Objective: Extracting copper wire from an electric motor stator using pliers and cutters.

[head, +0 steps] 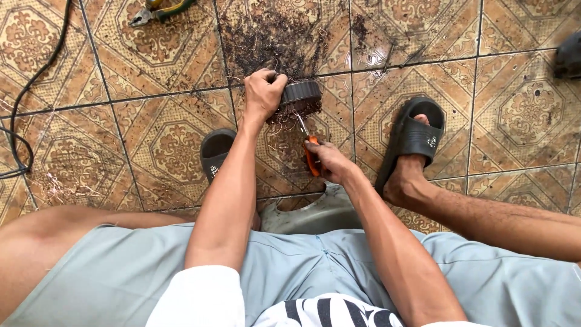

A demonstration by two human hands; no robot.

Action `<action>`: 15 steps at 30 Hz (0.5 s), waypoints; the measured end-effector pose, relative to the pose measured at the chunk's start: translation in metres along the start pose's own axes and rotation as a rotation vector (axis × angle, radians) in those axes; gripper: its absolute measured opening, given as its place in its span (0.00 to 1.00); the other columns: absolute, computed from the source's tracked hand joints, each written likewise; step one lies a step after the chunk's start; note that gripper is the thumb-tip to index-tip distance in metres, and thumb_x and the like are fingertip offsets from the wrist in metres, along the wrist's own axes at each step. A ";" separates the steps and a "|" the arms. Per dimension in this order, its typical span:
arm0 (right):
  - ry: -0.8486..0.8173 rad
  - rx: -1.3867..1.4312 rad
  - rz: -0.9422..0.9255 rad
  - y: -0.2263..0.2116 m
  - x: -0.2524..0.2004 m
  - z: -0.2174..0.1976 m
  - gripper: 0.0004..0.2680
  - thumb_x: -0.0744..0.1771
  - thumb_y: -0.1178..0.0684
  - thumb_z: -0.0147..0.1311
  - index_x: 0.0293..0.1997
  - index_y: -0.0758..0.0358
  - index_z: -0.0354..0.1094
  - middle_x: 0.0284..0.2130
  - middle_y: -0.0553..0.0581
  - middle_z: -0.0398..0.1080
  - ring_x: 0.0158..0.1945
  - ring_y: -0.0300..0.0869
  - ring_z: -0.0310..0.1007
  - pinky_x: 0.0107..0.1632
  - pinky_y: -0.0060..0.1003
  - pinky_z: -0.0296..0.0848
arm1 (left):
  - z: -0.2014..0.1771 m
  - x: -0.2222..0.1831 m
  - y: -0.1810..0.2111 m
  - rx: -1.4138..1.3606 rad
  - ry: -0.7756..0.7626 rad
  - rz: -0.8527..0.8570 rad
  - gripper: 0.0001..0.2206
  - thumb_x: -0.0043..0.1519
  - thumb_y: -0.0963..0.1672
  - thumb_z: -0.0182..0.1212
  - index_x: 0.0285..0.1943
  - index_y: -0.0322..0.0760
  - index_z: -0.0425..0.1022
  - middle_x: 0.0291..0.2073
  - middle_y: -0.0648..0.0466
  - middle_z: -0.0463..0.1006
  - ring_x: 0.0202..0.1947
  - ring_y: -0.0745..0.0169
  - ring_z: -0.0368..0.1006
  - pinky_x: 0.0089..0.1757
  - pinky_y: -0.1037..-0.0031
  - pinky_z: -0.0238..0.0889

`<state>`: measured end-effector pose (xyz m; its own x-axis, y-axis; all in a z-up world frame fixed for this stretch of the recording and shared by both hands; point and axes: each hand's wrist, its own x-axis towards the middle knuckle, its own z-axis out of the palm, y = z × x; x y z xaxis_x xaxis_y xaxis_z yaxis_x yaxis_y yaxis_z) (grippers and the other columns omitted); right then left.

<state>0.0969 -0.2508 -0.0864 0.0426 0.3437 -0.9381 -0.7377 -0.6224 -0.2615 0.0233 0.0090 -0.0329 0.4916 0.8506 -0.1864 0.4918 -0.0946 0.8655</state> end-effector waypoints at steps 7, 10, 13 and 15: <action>-0.062 -1.619 -0.271 0.019 -0.081 0.038 0.10 0.68 0.55 0.49 0.46 0.69 0.76 0.37 0.73 0.79 0.43 0.61 0.82 0.43 0.57 0.82 | -0.010 -0.022 0.067 0.035 -0.041 -0.002 0.14 0.57 0.47 0.57 0.16 0.45 0.69 0.11 0.56 0.68 0.13 0.63 0.66 0.24 0.75 0.65; -0.021 -1.577 -0.264 0.035 -0.043 0.023 0.15 0.63 0.42 0.56 0.50 0.55 0.76 0.38 0.62 0.80 0.46 0.56 0.82 0.45 0.53 0.81 | -0.008 0.002 0.060 0.173 0.040 -0.029 0.18 0.52 0.52 0.62 0.14 0.40 0.72 0.13 0.45 0.70 0.21 0.49 0.75 0.26 0.65 0.62; -0.194 -1.157 -0.370 0.010 -0.059 0.015 0.11 0.65 0.43 0.51 0.35 0.61 0.72 0.24 0.54 0.72 0.26 0.44 0.66 0.32 0.43 0.69 | -0.017 -0.014 0.033 0.163 0.085 -0.013 0.19 0.54 0.51 0.59 0.27 0.28 0.81 0.15 0.48 0.77 0.14 0.56 0.67 0.23 0.67 0.65; -0.126 -0.668 -0.086 -0.061 -0.112 0.026 0.08 0.71 0.48 0.49 0.45 0.61 0.66 0.24 0.53 0.66 0.23 0.38 0.60 0.26 0.33 0.59 | -0.020 0.005 0.030 0.044 -0.058 -0.070 0.15 0.58 0.46 0.57 0.18 0.40 0.69 0.13 0.60 0.71 0.13 0.70 0.63 0.17 0.78 0.56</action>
<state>0.1196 -0.2326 0.0402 -0.0262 0.4652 -0.8848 -0.1591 -0.8758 -0.4558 0.0261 0.0202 0.0011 0.4950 0.8247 -0.2735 0.5569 -0.0595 0.8285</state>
